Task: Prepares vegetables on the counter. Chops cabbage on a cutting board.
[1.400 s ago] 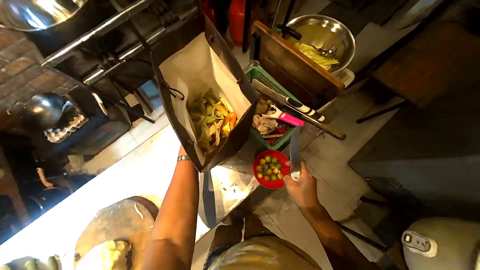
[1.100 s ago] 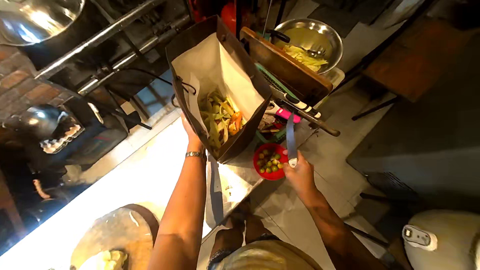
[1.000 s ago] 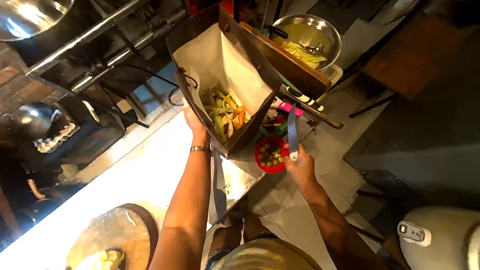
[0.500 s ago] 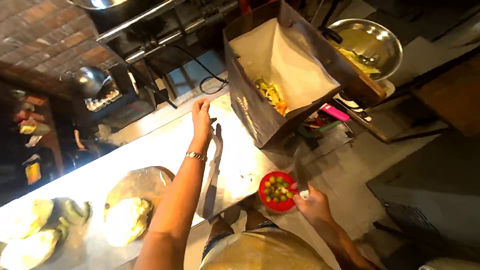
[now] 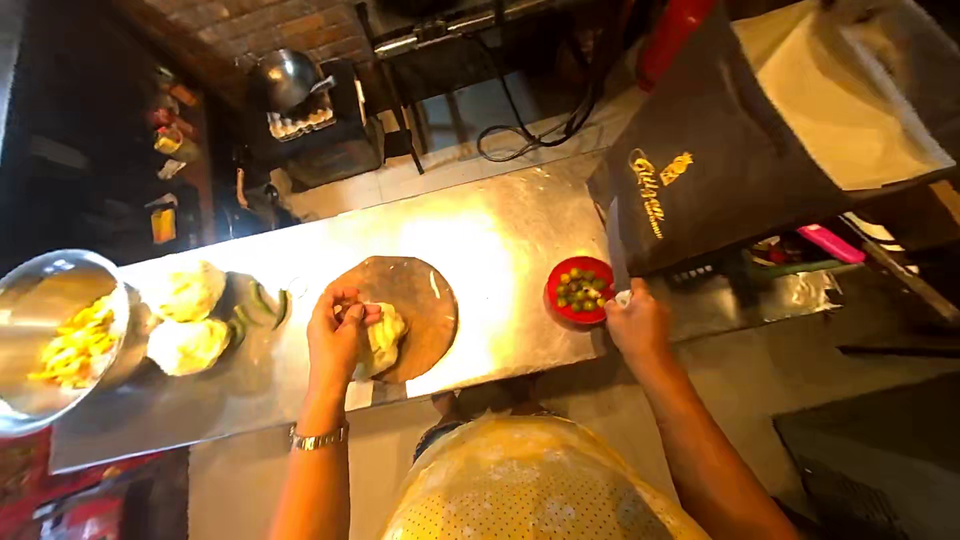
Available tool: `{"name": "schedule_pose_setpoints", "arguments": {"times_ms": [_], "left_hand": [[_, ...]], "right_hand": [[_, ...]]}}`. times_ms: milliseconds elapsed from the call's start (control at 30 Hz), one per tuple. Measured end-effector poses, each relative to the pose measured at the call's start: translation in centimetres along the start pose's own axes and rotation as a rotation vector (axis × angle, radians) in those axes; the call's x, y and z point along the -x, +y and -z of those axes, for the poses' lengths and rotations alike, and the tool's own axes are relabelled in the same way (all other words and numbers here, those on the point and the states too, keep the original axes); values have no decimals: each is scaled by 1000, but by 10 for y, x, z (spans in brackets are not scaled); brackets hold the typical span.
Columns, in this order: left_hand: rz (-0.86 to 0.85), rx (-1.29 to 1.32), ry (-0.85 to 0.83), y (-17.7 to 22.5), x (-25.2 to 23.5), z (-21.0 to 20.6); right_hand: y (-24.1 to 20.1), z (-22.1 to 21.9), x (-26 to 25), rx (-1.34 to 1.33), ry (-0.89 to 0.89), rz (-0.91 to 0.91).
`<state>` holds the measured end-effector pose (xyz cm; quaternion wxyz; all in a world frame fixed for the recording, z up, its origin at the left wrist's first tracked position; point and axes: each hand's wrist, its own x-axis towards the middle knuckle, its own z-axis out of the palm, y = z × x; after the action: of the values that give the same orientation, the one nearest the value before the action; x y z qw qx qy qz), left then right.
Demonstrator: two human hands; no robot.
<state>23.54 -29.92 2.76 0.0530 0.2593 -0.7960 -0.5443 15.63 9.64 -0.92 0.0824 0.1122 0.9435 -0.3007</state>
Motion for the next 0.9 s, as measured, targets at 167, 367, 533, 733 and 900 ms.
{"name": "schedule_pose_setpoints", "arguments": {"times_ms": [167,367,533,733,900], "left_hand": [[-84,30,119,-24,9,44],[-4,-237,-114,-53,21,58],[-82,-424,-94,-72,32,36],[-121,-421,-23,-71,30,13],[-109,-343,-96,-64,27,-3]], "right_hand": [[-31,6,11,158,51,2],[-85,-16,65,42,-204,92],[-109,-76,87,85,-596,347],[-117,-98,89,113,-712,315],[-116,-93,90,97,-597,237]]}}
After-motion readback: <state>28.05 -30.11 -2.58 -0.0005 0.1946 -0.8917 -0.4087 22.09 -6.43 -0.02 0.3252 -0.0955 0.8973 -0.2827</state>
